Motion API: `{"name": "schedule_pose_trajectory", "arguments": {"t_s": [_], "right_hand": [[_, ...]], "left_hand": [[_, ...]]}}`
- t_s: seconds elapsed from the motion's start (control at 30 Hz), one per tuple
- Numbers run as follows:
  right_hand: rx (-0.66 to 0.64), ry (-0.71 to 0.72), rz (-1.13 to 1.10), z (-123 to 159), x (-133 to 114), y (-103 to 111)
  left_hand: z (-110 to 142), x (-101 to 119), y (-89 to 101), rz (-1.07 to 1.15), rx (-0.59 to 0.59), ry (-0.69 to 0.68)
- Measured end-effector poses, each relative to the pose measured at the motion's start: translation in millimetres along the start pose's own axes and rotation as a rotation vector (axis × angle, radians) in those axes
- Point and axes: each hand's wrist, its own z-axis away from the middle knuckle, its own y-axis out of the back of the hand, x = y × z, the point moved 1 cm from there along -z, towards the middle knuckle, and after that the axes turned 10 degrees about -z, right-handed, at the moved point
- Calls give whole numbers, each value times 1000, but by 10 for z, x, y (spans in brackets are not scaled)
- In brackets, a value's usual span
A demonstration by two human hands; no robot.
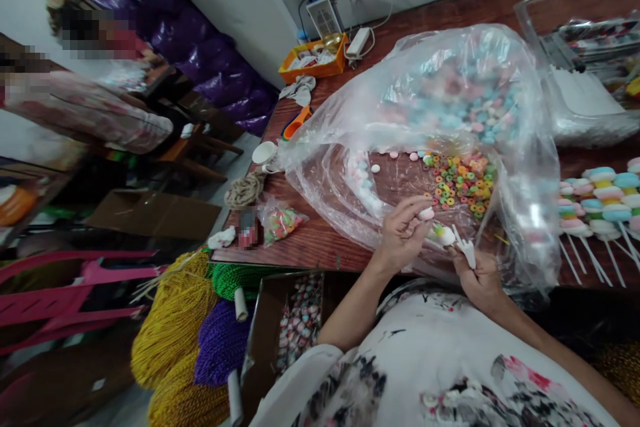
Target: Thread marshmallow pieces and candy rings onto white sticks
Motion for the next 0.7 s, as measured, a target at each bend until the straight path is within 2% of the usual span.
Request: {"name": "schedule_pose_trajectory", "arguments": {"t_s": [0.07,0.23,0.33,0.47,0.57,0.7], "right_hand": [[-5,-8,-1,13,14,3],[3,-80,-39,39,17,-19],[-2,-144,-82,43,-7,-42],[23,-178,-62,63,-14,-45],[30,-188,-18,72,10,0],[78,-190,64,3,71,167]], "left_hand": [[34,15,-17,-33,-11,-14],[161,17,-173,-27,109,-5],[223,51,-246,5,119,-9],[315,140,-333,-7,12,-85],[375,162,-399,8,-72,-93],[230,11,-355,18,-138,-29]]}}
